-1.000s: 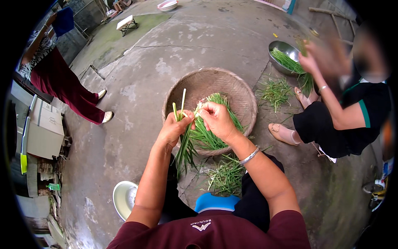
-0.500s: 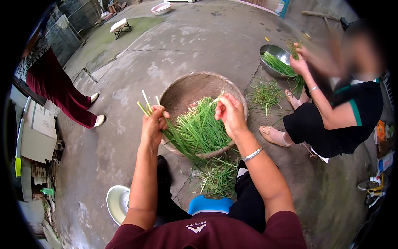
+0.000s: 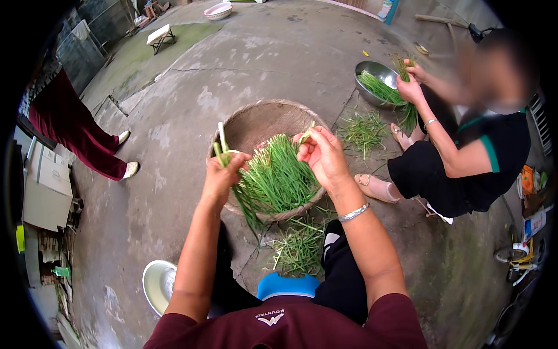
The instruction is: The person cleans green onions by hand, peeling away the outer layers of individual stalks taken from a large basket and placing them into a bundle.
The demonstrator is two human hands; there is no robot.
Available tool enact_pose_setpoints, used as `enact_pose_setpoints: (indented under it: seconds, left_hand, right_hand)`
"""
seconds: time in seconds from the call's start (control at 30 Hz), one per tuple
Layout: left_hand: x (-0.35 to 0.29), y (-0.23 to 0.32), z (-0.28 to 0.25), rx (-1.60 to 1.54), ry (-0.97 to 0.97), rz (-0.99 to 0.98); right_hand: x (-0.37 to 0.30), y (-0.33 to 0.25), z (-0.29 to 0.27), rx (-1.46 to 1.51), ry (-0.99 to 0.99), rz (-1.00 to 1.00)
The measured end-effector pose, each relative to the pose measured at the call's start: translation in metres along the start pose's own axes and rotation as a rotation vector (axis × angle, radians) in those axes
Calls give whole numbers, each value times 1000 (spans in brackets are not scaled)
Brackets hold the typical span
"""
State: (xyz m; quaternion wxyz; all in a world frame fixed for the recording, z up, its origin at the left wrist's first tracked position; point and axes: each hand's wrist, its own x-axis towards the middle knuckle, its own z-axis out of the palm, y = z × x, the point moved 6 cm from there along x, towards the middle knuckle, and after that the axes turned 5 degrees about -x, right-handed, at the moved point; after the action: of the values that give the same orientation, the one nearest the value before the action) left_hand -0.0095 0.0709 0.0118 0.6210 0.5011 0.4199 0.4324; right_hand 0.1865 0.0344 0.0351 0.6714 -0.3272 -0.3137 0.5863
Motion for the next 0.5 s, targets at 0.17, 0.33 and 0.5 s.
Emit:
enact_pose_setpoints:
  seconds: [0.17, 0.33, 0.5]
  left_hand:
    - [-5, -5, 41, 72, -207, 168]
    - [-14, -9, 47, 43, -403, 30]
    - [-22, -7, 49, 9, -453, -153]
  right_hand:
    - [-6, 16, 26, 6, -88, 74]
    - [-3, 19, 32, -2, -84, 115]
    - [-1, 18, 24, -62, -68, 74]
